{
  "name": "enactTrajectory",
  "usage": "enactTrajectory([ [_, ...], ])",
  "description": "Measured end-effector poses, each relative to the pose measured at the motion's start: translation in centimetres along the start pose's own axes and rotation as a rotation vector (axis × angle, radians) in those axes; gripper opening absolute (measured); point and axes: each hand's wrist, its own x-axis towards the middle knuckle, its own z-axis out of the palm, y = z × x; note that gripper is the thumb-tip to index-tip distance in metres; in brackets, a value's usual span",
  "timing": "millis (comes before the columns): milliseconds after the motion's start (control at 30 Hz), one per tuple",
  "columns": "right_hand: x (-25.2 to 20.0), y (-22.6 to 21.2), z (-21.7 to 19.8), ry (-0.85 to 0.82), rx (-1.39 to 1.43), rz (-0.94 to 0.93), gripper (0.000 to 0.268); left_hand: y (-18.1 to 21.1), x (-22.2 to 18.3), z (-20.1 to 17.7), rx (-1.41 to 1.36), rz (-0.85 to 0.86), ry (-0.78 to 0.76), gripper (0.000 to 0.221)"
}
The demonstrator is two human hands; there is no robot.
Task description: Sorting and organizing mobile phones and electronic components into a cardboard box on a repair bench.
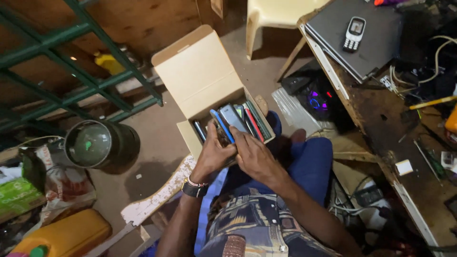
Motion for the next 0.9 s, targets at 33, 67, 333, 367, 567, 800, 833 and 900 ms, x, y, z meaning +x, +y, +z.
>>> enactTrajectory([
  [33, 0.0, 0.3, 0.0, -0.005, -0.001, 0.008, 0.054, -0.4, 0.2, 0.2, -0.003, -0.006, -0.006, 0.067],
  [67, 0.0, 0.5, 0.0, -0.021, 0.057, 0.055, 0.052, -0.8, 0.3, 0.3, -0.018, 0.006, -0.002, 0.067],
  [333, 1.4, 1.2, -2.6, 0.072, 0.237, 0.163, 0.039, 1.5, -2.1, 1.4, -0.039, 0.154, -0.106, 0.072],
  [367, 1.7, 1.2, -2.5, 0.098, 0.207, 0.162, 0.039, 1.5, -2.1, 1.6, 0.028, 0.182, -0.091, 0.073],
  [567, 2.5, 0.3, -3.1, 0.087, 0.202, 0.151, 0.044, 0.8, -1.9, 1.8, 0.080, 0.141, -0.073, 0.078],
  [800, 1.7, 1.1, -2.8, 0.061, 0.240, 0.176, 0.046, 3.7, -2.6, 1.6, 0.125, 0.045, -0.079, 0.075],
  [833, 2.0, 0.9, -2.9, 0.066, 0.238, 0.178, 0.046, 3.1, -2.5, 1.6, 0.127, 0.048, -0.082, 0.075],
  [900, 2.7, 0.5, -3.4, 0.081, 0.176, 0.189, 0.049, 2.1, -2.4, 1.7, 0.230, -0.023, -0.093, 0.081],
])
